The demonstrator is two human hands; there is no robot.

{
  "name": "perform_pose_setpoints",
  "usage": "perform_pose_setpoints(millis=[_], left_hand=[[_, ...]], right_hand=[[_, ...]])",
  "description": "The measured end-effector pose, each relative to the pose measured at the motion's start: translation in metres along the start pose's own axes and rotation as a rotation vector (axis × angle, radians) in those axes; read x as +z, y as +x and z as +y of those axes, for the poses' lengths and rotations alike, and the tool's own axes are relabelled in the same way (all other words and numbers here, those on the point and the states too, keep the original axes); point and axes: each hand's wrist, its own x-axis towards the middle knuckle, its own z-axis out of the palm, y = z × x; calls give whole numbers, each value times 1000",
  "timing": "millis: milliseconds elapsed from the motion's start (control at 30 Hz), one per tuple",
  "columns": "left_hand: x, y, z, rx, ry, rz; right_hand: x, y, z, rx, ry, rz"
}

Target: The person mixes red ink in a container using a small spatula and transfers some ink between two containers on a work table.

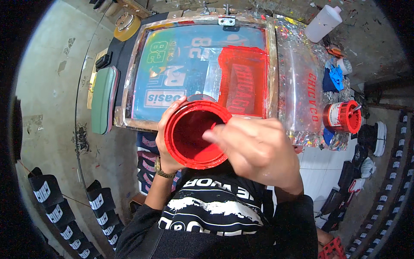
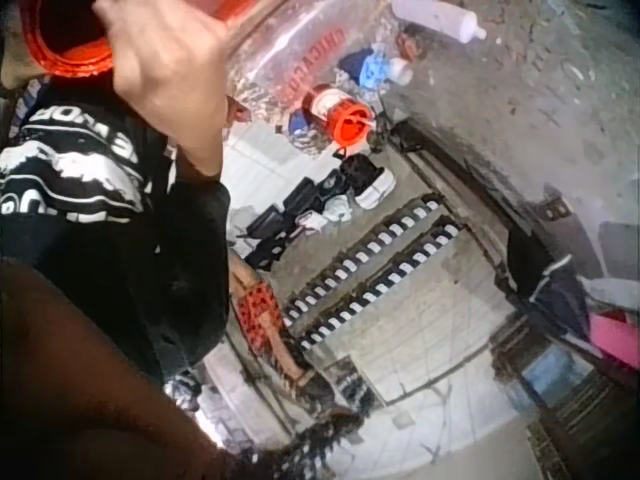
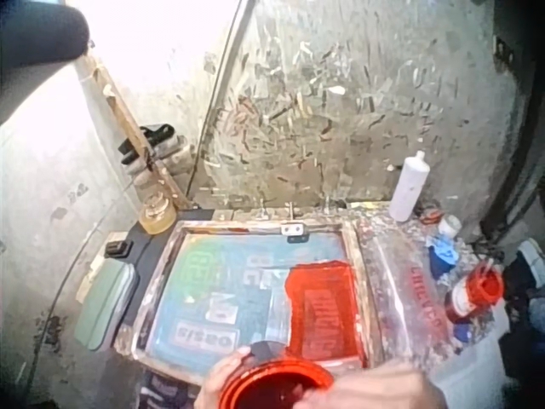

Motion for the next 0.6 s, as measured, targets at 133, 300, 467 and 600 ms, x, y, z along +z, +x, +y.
perform_pose_setpoints(millis=[133, 300, 467, 600], left_hand=[[-2, 0, 4, -2, 42, -19], [-2, 3, 4, -1, 33, -7], [-1, 4, 4, 25, 67, -16], [-1, 4, 5, 15, 48, -19]], right_hand=[[2, -1, 2, -70, -7, -8], [-8, 1, -5, 29, -50, 26], [-1, -1, 2, -46, 56, 7], [-1, -1, 0, -33, 68, -25]])
